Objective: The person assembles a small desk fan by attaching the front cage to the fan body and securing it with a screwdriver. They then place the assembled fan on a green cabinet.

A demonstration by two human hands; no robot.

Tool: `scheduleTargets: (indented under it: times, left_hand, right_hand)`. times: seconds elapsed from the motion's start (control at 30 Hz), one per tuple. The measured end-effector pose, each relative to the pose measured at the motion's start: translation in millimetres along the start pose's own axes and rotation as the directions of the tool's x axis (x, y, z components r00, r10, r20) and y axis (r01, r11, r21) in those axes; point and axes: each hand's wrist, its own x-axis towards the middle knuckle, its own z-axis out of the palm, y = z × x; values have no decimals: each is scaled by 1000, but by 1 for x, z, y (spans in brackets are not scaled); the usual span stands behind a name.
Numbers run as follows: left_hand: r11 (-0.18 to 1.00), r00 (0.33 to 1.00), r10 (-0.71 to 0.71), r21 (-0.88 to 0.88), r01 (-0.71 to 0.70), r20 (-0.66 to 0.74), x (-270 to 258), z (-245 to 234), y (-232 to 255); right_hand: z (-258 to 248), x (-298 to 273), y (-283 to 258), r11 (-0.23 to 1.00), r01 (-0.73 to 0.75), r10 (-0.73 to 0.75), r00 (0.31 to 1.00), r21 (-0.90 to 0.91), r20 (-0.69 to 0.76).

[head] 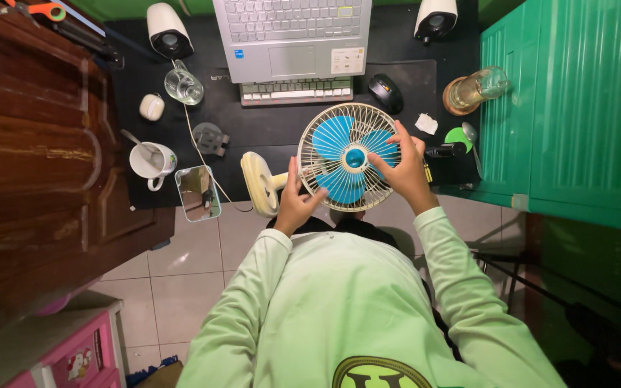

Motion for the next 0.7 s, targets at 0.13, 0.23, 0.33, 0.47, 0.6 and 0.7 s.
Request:
scheduleTargets:
  times: [0.13, 0.23, 0.33, 0.47, 0.6, 0.7]
  left_hand:
    - [999, 995, 40, 23, -38, -94, 5, 0, -23]
    - [993, 992, 103, -41, -106, -72, 6, -3, -31]
    - [990, 990, -122, -83, 116, -76, 6, -6, -29]
    - [990, 986, -142, -3, 143, -84, 5, -4, -23]
    - [995, 994, -72, -67, 67, -76, 4, -3, -15]
    - [992, 994, -91, -93, 84, -67, 4, -2, -9]
  right_hand:
    - [-3, 0, -3, 1000, 27, -27, 998, 3, -48]
    - [-4, 0, -7, 999, -37, 37, 999, 12, -37]
    - [-2, 0, -10, 999, 34, -35, 997, -9, -74]
    - [5, -6, -10, 998, 48, -45, 994, 33, -102]
    - [7, -8, -5, 998, 44, -39, 994, 40, -103]
    - [8, -6, -3, 999, 27, -23, 995, 44, -97]
